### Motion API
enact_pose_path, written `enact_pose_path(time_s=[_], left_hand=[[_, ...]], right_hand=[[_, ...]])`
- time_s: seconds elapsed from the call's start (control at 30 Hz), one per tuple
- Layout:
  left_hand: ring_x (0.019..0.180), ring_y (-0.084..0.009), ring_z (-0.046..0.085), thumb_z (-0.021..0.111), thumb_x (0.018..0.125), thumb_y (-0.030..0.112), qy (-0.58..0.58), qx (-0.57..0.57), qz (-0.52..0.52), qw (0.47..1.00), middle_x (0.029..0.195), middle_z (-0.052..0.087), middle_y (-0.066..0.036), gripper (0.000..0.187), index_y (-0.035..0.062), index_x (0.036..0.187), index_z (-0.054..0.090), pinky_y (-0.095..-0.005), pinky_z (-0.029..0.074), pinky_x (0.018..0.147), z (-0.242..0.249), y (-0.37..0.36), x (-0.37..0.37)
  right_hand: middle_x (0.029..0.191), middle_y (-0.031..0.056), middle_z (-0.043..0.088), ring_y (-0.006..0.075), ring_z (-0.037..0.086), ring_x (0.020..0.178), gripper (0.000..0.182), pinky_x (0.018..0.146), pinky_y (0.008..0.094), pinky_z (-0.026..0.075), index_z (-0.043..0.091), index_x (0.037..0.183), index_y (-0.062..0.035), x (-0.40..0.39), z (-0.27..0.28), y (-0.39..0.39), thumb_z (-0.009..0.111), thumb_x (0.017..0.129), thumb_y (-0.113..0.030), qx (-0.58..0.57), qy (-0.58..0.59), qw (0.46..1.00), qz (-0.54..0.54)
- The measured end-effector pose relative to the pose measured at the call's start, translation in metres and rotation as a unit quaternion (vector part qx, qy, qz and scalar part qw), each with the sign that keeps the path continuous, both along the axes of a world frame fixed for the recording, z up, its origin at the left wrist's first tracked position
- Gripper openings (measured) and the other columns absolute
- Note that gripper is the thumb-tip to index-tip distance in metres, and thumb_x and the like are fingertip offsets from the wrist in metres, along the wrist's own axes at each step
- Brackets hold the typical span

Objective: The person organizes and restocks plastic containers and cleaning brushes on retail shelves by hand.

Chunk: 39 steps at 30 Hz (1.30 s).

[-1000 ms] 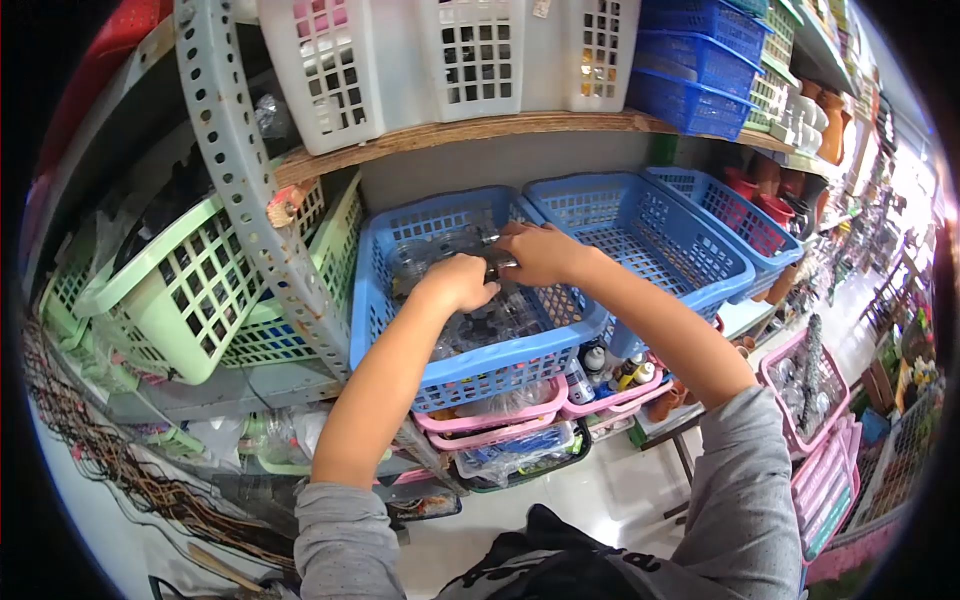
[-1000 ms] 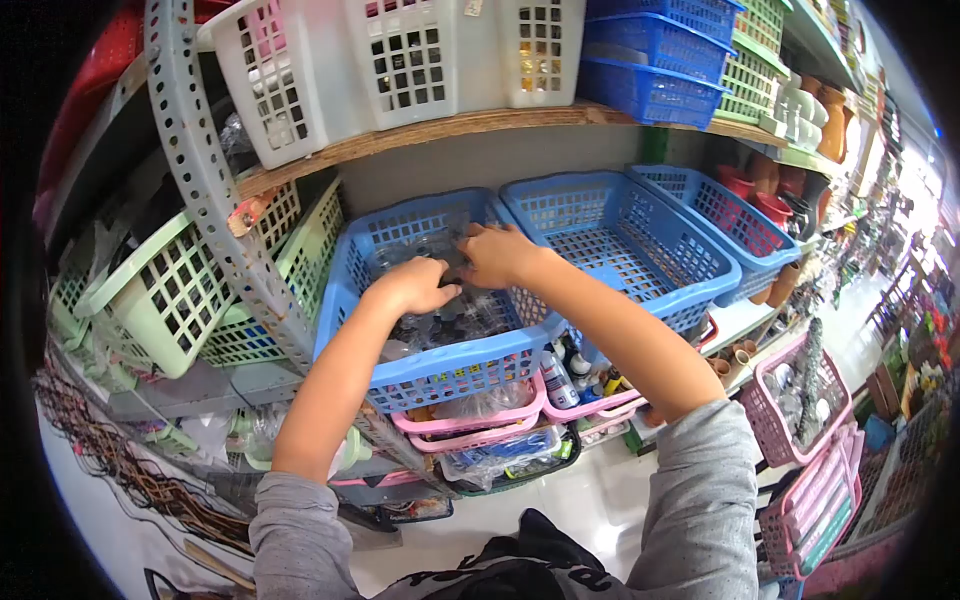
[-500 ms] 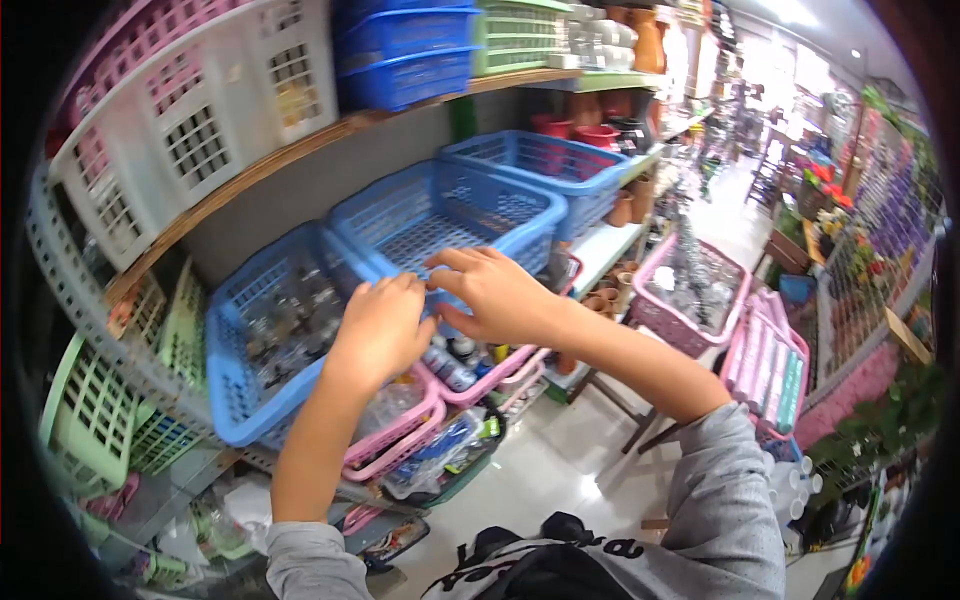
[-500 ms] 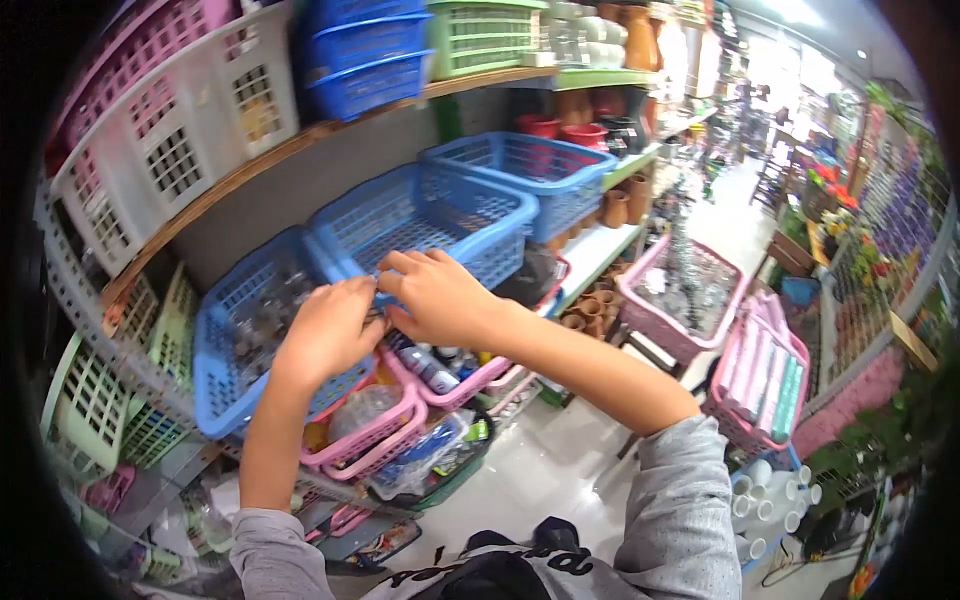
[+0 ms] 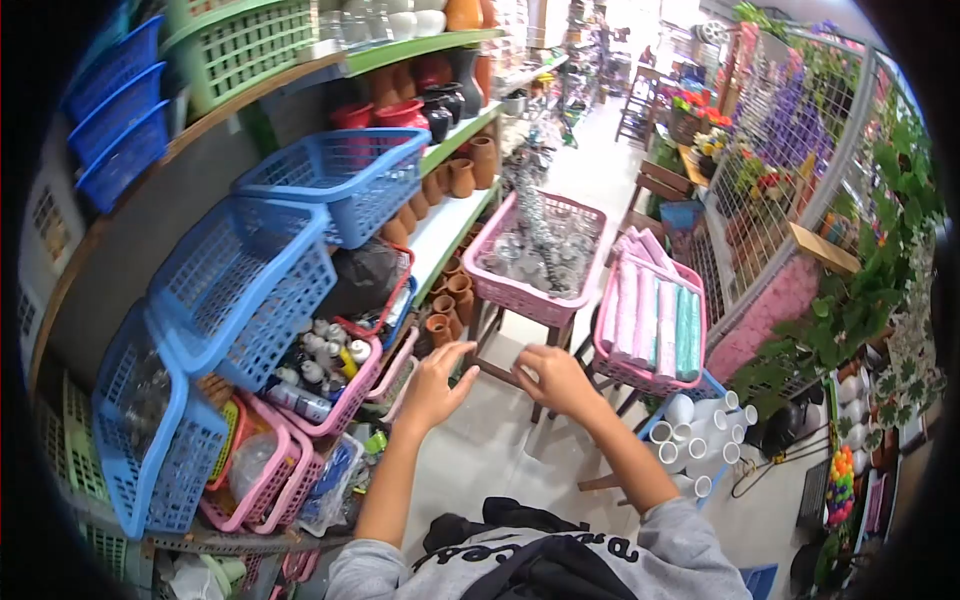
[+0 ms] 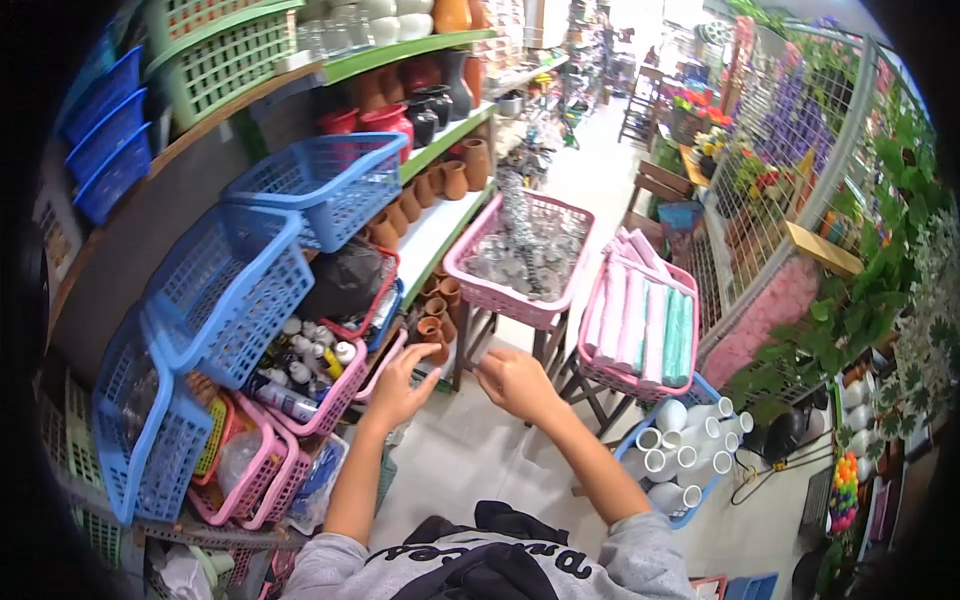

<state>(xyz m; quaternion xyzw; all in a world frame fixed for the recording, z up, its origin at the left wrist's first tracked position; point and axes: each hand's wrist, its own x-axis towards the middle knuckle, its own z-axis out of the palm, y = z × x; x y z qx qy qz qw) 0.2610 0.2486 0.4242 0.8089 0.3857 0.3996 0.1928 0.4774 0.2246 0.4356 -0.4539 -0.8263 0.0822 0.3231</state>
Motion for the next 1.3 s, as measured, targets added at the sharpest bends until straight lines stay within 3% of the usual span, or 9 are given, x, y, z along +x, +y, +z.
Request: enact_pose_path(time_s=[0.17, 0.53, 0.57, 0.63, 0.73, 0.87, 0.97, 1.1, 1.3], left_hand=[[0.098, -0.0349, 0.055, 0.059, 0.081, 0.023, 0.055, -0.150, -0.045, 0.986, 0.106, 0.058, -0.017, 0.033, 0.0047, 0.108, 0.056, -0.0390, 0.044, 0.085, -0.116, 0.013, 0.023], [0.089, -0.0263, 0.062, 0.061, 0.078, 0.031, 0.176, -0.476, -0.042, 0.861, 0.094, 0.065, -0.017, 0.036, 0.0036, 0.101, 0.063, -0.0348, 0.048, 0.080, -0.348, 0.015, -0.071], [0.090, -0.0249, 0.062, 0.060, 0.078, 0.032, 0.172, -0.512, -0.011, 0.842, 0.094, 0.065, -0.016, 0.036, 0.0048, 0.101, 0.064, -0.0339, 0.048, 0.080, -0.359, 0.021, -0.080], [0.091, -0.0235, 0.062, 0.059, 0.079, 0.033, 0.169, -0.545, 0.020, 0.821, 0.094, 0.066, -0.015, 0.036, 0.0060, 0.101, 0.064, -0.0329, 0.048, 0.080, -0.363, 0.045, -0.089], [0.092, -0.0228, 0.062, 0.057, 0.081, 0.036, 0.223, -0.604, 0.005, 0.765, 0.095, 0.066, -0.015, 0.036, 0.0073, 0.102, 0.064, -0.0316, 0.047, 0.081, -0.363, 0.079, -0.100], [0.089, -0.0226, 0.062, 0.059, 0.082, 0.039, 0.157, -0.499, -0.004, 0.853, 0.094, 0.066, -0.013, 0.038, 0.0063, 0.101, 0.064, -0.0321, 0.047, 0.079, -0.383, 0.142, -0.095], [0.085, -0.0182, 0.062, 0.060, 0.084, 0.026, 0.021, -0.452, -0.034, 0.891, 0.094, 0.065, -0.010, 0.027, 0.0046, 0.101, 0.061, -0.0289, 0.048, 0.073, -0.283, 0.186, -0.053], [0.082, -0.0114, 0.060, 0.057, 0.088, 0.018, -0.160, -0.462, -0.128, 0.863, 0.099, 0.061, -0.005, 0.021, 0.0045, 0.104, 0.056, -0.0239, 0.047, 0.064, -0.137, 0.235, 0.008], [0.079, -0.0108, 0.059, 0.054, 0.089, 0.011, -0.202, -0.328, -0.157, 0.909, 0.093, 0.061, -0.006, 0.017, -0.0006, 0.101, 0.055, -0.0233, 0.047, 0.069, -0.061, 0.306, 0.087]], right_hand=[[0.075, 0.0163, 0.056, 0.0347, 0.057, 0.072, 0.019, 0.062, 0.0421, 0.045, 0.057, 0.081, -0.0022, 0.048, -0.129, -0.041, 0.059, 0.079, -0.021, -0.164, 0.042, 0.980, -0.105], [0.086, 0.0227, 0.063, 0.0325, 0.062, 0.085, 0.031, 0.076, 0.0429, 0.048, 0.066, 0.087, -0.0037, 0.103, -0.408, -0.156, 0.057, 0.071, -0.028, -0.622, -0.010, 0.750, -0.222], [0.086, 0.0227, 0.063, 0.0325, 0.062, 0.085, 0.031, 0.076, 0.0429, 0.048, 0.066, 0.087, -0.0037, 0.146, -0.504, -0.259, 0.057, 0.071, -0.028, -0.624, -0.007, 0.748, -0.225], [0.083, 0.0246, 0.062, 0.0344, 0.062, 0.079, 0.027, 0.071, 0.0415, 0.048, 0.065, 0.082, -0.0017, 0.117, -0.595, -0.194, 0.057, 0.071, -0.025, -0.712, 0.010, 0.649, -0.266], [0.074, 0.0209, 0.062, 0.0325, 0.061, 0.067, 0.033, 0.063, 0.0403, 0.047, 0.064, 0.084, -0.0013, 0.107, -0.413, -0.117, 0.061, 0.070, -0.031, -0.531, 0.033, 0.794, -0.295], [0.062, 0.0184, 0.057, 0.0319, 0.057, 0.055, 0.016, 0.054, 0.0383, 0.044, 0.058, 0.077, 0.0022, 0.086, -0.263, 0.003, 0.057, 0.076, -0.014, -0.201, 0.219, 0.833, -0.466], [0.060, 0.0123, 0.052, 0.0182, 0.050, 0.050, 0.007, 0.048, 0.0304, 0.039, 0.057, 0.080, 0.0010, 0.082, -0.156, 0.077, 0.058, 0.078, -0.005, -0.067, 0.263, 0.858, -0.436], [0.066, 0.0074, 0.051, 0.0129, 0.047, 0.051, 0.013, 0.048, 0.0261, 0.038, 0.056, 0.090, -0.0001, 0.095, -0.106, 0.161, 0.058, 0.078, -0.003, 0.003, 0.287, 0.896, -0.339], [0.107, 0.0202, 0.049, 0.0356, 0.054, 0.095, 0.057, 0.075, 0.0423, 0.046, 0.041, 0.117, -0.0009, 0.104, -0.097, 0.284, 0.069, 0.072, -0.021, -0.032, 0.128, 0.948, -0.289]])
